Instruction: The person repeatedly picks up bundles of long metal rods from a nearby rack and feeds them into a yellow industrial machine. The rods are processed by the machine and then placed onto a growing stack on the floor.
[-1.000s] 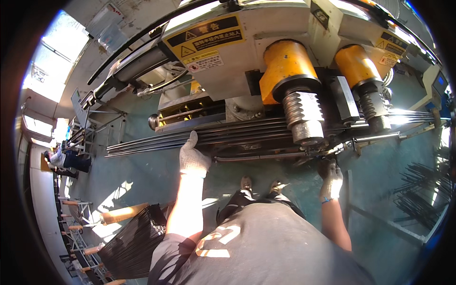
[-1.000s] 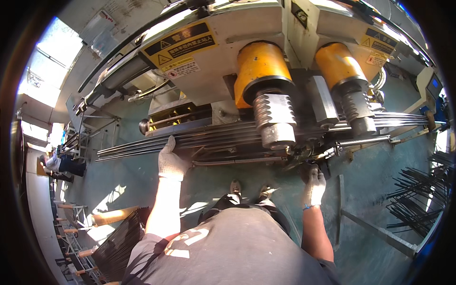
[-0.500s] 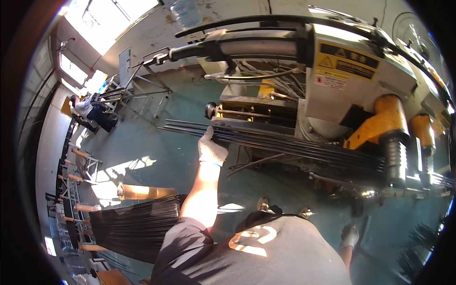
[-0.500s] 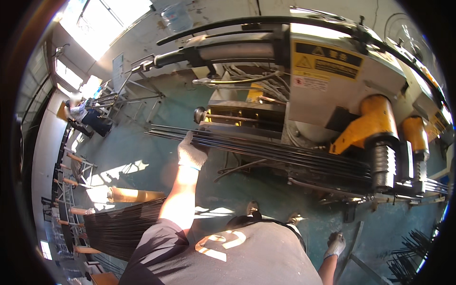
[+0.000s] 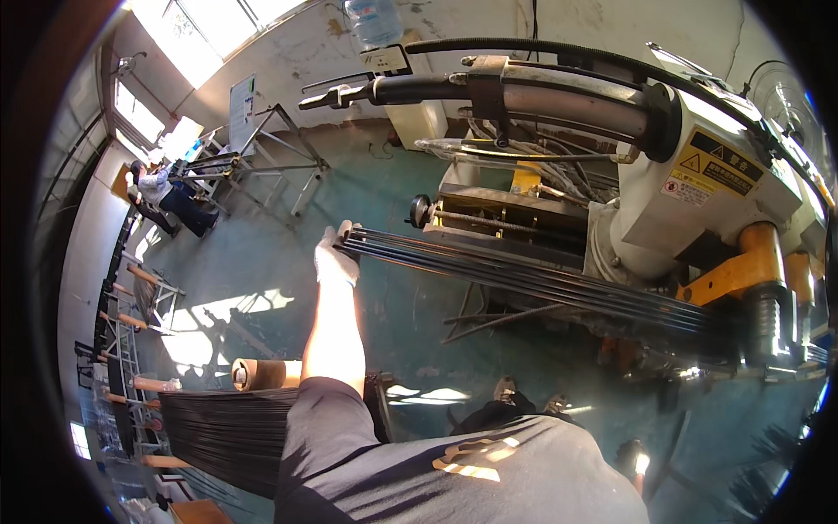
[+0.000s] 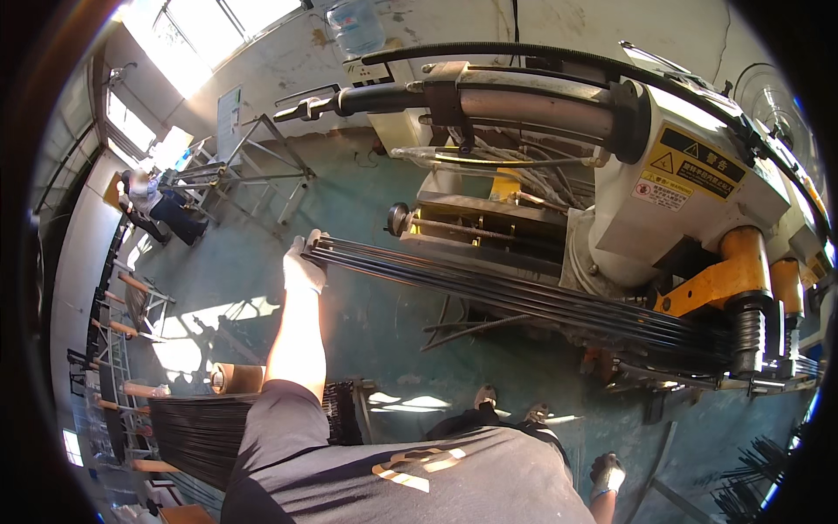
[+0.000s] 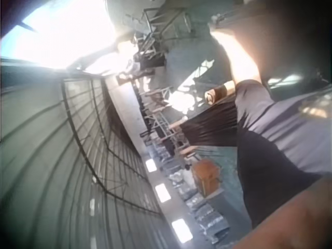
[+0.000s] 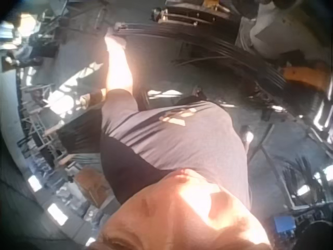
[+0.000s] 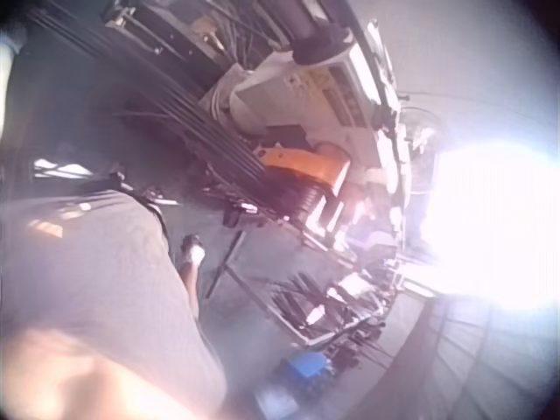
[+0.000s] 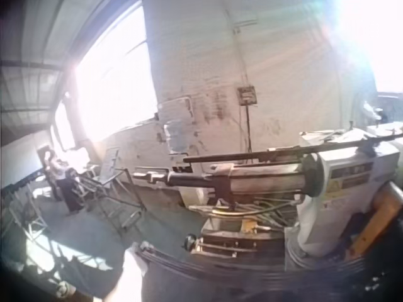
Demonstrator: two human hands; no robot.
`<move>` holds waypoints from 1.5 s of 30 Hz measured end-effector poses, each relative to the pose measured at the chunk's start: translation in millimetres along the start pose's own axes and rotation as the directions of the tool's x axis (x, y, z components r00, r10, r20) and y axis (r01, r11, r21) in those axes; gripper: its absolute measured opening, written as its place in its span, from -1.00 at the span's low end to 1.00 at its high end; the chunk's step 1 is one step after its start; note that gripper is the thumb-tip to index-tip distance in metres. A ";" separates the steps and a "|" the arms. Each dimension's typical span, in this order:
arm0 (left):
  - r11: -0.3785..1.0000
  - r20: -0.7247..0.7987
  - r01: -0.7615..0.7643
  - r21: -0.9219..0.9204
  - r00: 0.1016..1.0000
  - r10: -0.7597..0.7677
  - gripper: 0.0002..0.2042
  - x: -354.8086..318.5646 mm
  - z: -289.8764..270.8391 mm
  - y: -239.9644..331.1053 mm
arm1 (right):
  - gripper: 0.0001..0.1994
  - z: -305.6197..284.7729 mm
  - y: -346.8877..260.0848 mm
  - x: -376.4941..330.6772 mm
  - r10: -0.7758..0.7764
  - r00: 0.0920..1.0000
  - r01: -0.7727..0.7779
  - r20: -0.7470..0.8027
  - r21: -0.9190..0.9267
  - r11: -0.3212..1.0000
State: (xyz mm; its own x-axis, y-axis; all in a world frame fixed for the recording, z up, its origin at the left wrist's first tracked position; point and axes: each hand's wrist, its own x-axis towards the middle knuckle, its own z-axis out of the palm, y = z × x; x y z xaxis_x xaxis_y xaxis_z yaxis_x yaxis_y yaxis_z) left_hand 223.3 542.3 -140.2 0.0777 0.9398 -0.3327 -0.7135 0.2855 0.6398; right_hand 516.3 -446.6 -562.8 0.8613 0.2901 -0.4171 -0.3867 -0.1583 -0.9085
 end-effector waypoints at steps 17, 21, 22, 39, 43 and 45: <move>0.989 0.287 0.086 0.124 0.950 -0.119 -0.78 -47.1 19.7 -19.5 | -0.79 41.0 -52.3 22.7 -0.017 0.999 0.016 -0.029 -0.032 0.999; 0.970 0.304 0.099 0.224 0.938 -0.166 -0.71 -57.6 10.6 -13.2 | -0.76 42.8 -61.5 16.7 -0.082 0.996 0.081 -0.018 -0.066 0.995; 0.968 0.349 0.113 0.225 0.918 -0.189 -0.69 -58.5 9.5 -11.8 | -0.76 40.5 -56.9 11.2 -0.094 0.995 0.093 -0.023 -0.069 0.993; 0.905 0.310 0.006 0.425 0.939 -0.151 -0.44 -66.6 23.2 -23.8 | -0.63 134.1 -239.5 -0.8 0.297 0.927 -0.333 -0.232 -0.135 0.933; 0.949 0.229 0.001 0.314 0.970 -0.077 -0.28 -51.4 -0.4 -38.1 | -0.61 97.8 -211.1 24.4 0.386 0.898 -0.419 -0.212 -0.142 0.897; 0.990 0.053 0.032 0.140 0.998 -0.039 -0.30 -89.5 18.6 -70.0 | -0.58 76.3 -190.8 33.6 0.381 0.889 -0.427 -0.253 -0.160 0.890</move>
State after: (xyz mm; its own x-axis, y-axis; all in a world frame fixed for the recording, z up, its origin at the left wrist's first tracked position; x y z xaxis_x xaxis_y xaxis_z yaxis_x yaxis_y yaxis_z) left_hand 279.3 441.7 -142.3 0.1422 0.9364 -0.3207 -0.6060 0.3385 0.7199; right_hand 593.8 -334.7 -405.3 0.7019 -0.0410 -0.7111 -0.6590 -0.4161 -0.6266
